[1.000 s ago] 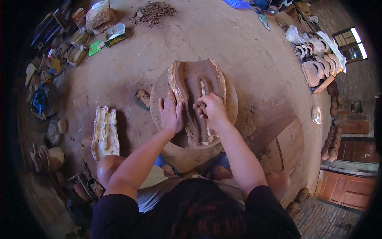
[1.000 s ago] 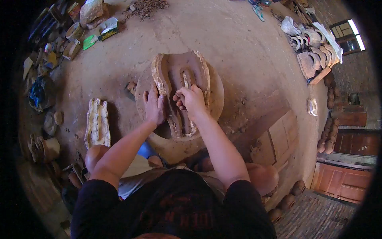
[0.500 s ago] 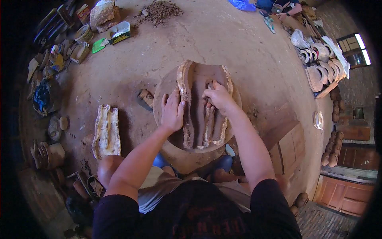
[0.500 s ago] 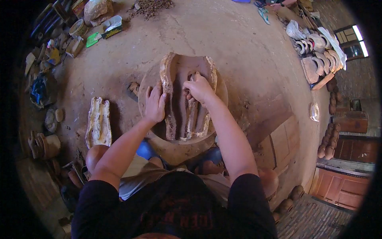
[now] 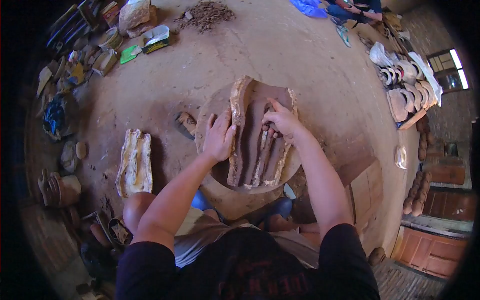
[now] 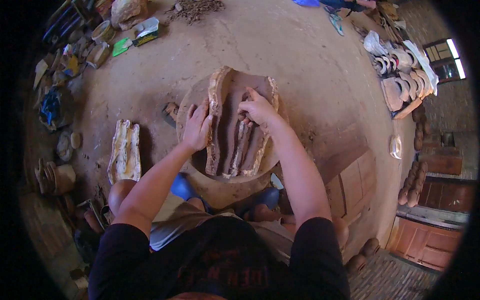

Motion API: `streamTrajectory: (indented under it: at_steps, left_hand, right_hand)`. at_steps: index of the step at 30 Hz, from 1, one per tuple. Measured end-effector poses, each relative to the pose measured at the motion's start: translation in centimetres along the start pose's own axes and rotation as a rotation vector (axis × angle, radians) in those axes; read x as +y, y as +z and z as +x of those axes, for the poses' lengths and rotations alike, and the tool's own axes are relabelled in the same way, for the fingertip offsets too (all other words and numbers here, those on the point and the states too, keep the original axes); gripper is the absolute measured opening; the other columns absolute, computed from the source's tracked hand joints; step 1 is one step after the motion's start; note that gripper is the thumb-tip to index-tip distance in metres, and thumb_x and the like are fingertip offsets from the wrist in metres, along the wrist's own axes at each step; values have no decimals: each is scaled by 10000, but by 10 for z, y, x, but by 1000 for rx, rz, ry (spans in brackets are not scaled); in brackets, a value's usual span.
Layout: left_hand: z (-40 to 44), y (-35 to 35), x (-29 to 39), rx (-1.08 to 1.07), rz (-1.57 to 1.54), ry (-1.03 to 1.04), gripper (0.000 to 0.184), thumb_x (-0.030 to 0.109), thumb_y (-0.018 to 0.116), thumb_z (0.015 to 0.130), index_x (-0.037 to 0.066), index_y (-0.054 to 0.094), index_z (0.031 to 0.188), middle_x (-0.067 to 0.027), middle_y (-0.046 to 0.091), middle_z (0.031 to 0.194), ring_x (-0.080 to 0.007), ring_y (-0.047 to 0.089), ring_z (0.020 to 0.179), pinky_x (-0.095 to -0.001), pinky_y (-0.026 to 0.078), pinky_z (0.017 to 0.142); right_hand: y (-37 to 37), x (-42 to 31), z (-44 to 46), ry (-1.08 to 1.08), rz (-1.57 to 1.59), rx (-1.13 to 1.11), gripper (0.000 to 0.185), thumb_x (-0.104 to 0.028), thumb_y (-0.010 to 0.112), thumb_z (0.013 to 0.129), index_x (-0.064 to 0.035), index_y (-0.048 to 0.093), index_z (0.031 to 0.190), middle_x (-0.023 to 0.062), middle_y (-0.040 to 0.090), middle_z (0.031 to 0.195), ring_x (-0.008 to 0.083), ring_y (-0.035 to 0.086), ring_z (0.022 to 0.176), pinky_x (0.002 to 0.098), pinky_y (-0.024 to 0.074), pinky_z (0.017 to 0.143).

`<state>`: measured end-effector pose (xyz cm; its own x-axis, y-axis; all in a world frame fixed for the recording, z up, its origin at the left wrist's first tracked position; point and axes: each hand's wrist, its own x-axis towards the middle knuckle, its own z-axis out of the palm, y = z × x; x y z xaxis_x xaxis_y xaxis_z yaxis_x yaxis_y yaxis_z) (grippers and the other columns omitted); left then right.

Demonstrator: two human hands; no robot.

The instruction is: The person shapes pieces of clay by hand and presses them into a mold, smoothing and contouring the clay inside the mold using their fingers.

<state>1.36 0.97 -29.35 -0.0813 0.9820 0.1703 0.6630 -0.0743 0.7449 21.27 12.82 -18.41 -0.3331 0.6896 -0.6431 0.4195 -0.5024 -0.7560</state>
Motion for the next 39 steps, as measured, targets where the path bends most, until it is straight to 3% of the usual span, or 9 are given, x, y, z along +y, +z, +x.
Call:
streamTrajectory:
  at_steps: [5,14,17,20,23,26,32,39]
  left_hand:
    - [1,1,-2,7,14,4,605,366,350,1057,-50,407,1492,-238,474,1504,-329,391,1452,-502,136,1257]
    - [5,3,-9,14,7,47,601,366,349,1062,-36,399,1507,-235,474,1509,-322,390,1454,-494,137,1260]
    - [7,3,-11,5,5,58,602,366,346,1065,-31,390,1515,-229,462,1522,-317,380,1463,-491,134,1262]
    - [10,4,-16,-32,26,55,609,373,340,1067,-27,379,1525,-226,448,1537,-312,367,1473,-490,134,1263]
    - [11,3,-17,-46,28,55,617,381,331,1069,-24,370,1532,-226,442,1543,-313,364,1475,-490,137,1262]
    - [11,4,-17,-40,33,63,619,387,323,1072,-19,363,1538,-225,443,1542,-315,366,1474,-489,140,1262]
    - [14,-3,-12,-92,14,41,608,392,320,1072,-7,382,1527,-213,445,1544,-313,361,1476,-489,135,1266]
    - [15,-1,-13,-62,9,68,604,388,322,1069,-11,393,1517,-204,438,1552,-312,356,1478,-490,136,1266]
  right_hand:
    - [-6,-22,2,25,-447,-12,906,-80,638,837,-148,209,1632,100,667,783,138,604,539,294,488,465]
    - [-15,-40,-3,-34,-889,-60,829,-170,689,834,-254,353,1587,114,686,842,165,640,580,324,569,557]
    - [-16,-47,-6,-75,-1072,-83,850,-187,706,814,-238,352,1584,175,711,951,261,709,726,394,603,710]
    - [-29,-28,13,-324,-1279,-81,850,-215,688,805,-188,349,1584,270,701,1118,405,689,1017,446,552,947]
    - [-23,-45,1,-221,-1365,-138,842,-206,663,800,-209,355,1584,275,681,1189,423,659,1109,469,535,975]
    - [-20,-49,1,-213,-1462,-188,835,-194,641,800,-243,360,1585,265,670,1225,410,662,1108,468,542,961]
    - [-11,-49,-16,-224,-1644,-239,875,-166,670,794,-254,332,1596,258,689,1140,418,676,1041,473,548,931]
    - [2,-23,-38,-232,-1433,-395,858,-193,684,798,-200,343,1586,284,694,1082,433,674,1014,492,537,928]
